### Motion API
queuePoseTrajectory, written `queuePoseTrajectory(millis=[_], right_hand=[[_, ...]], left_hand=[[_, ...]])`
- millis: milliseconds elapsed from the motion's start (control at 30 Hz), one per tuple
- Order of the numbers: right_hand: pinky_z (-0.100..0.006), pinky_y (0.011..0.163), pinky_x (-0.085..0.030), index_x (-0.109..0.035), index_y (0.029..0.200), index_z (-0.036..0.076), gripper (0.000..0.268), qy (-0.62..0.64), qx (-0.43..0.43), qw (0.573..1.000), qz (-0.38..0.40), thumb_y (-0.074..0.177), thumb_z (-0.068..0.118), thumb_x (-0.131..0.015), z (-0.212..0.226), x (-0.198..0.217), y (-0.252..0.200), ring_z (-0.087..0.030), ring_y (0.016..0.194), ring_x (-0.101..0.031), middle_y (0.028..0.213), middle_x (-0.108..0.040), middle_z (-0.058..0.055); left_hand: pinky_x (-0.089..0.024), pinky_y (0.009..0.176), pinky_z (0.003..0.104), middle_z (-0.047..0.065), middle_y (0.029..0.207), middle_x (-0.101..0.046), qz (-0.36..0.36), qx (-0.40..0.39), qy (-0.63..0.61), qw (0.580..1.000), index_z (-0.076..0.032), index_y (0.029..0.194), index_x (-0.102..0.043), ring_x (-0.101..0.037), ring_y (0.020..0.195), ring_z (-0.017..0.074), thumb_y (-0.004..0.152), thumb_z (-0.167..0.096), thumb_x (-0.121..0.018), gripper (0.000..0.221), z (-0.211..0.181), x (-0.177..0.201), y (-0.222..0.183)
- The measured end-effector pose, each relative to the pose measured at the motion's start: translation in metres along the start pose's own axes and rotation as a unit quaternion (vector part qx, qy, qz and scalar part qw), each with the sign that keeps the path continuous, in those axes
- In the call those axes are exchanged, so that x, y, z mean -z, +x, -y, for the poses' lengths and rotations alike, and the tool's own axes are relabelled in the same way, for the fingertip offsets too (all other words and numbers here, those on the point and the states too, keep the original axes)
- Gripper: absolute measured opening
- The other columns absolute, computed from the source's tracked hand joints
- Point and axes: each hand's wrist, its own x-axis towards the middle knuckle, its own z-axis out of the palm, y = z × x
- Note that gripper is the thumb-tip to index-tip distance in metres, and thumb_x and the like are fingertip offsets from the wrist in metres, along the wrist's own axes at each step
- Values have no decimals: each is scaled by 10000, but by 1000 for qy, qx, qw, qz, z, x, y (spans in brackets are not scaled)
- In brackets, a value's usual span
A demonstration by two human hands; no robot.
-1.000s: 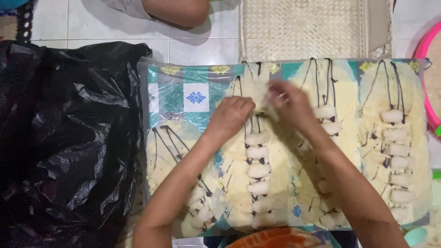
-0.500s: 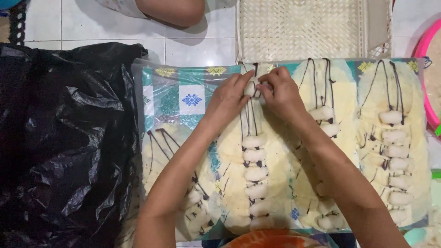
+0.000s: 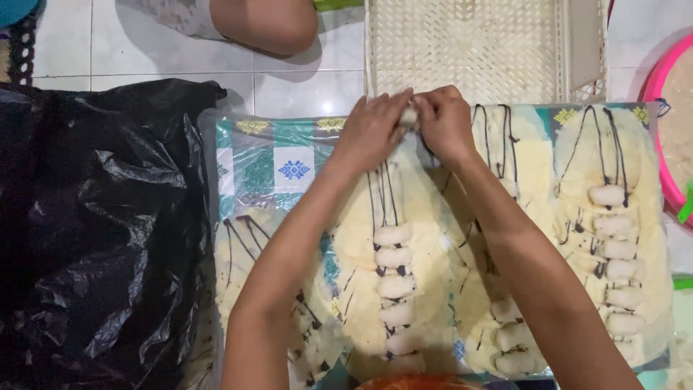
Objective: Portioning filling onto dough strips and rolling them into small cylindrical shapes.
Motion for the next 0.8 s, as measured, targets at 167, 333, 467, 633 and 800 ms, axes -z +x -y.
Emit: queuePoseTrajectory(millis=[167,333,467,633,800], right_hand=[[-402,897,-539,-732,1268,137,321,101,-62,992,-32,1093,308,-523,2,22,-14,-273,1022,-664,1125,-658,-100],[-303,691,-461,-678,1255,-27,249,86,107,988,-69,1079,74,-533,42,59,-83,-209,816,-554,1102,-605,-138],[-426,746,-514,-712,1024,90,276,-66,70,979,181,965,298,-541,35,64,-161,-293,841,-628,940,-681,-113],[-446,929,-535,-722,1124,105,264,-208,315,904,200,961,250,-573,20,56,-205,-325,1103,-658,1119,-717,-114],[-361,848,-528,-742,1149,148,232,-217,300,921,125,980,240,-613,39,54,-204,-256,1058,-657,1089,-709,-42]], left_hand=[[-508,839,462,83,1024,-695,-24,54,-140,988,-226,1402,-602,-638,925,312,852,-221,-732,566,60,-21,67],[-541,699,479,135,938,-786,-196,31,-136,971,-120,1263,-540,-733,774,378,893,-333,-792,496,20,-8,80],[-439,970,632,99,1269,-458,-11,-25,103,994,-180,1284,-498,-512,1193,357,1006,-459,-653,423,-50,35,-24],[-511,646,451,33,679,-631,-12,-132,145,980,-190,670,-706,-641,650,274,736,-387,-658,213,-67,19,-173],[-469,634,352,30,795,-613,-188,-124,108,968,-138,751,-678,-609,737,231,905,-185,-684,161,-66,2,-194]])
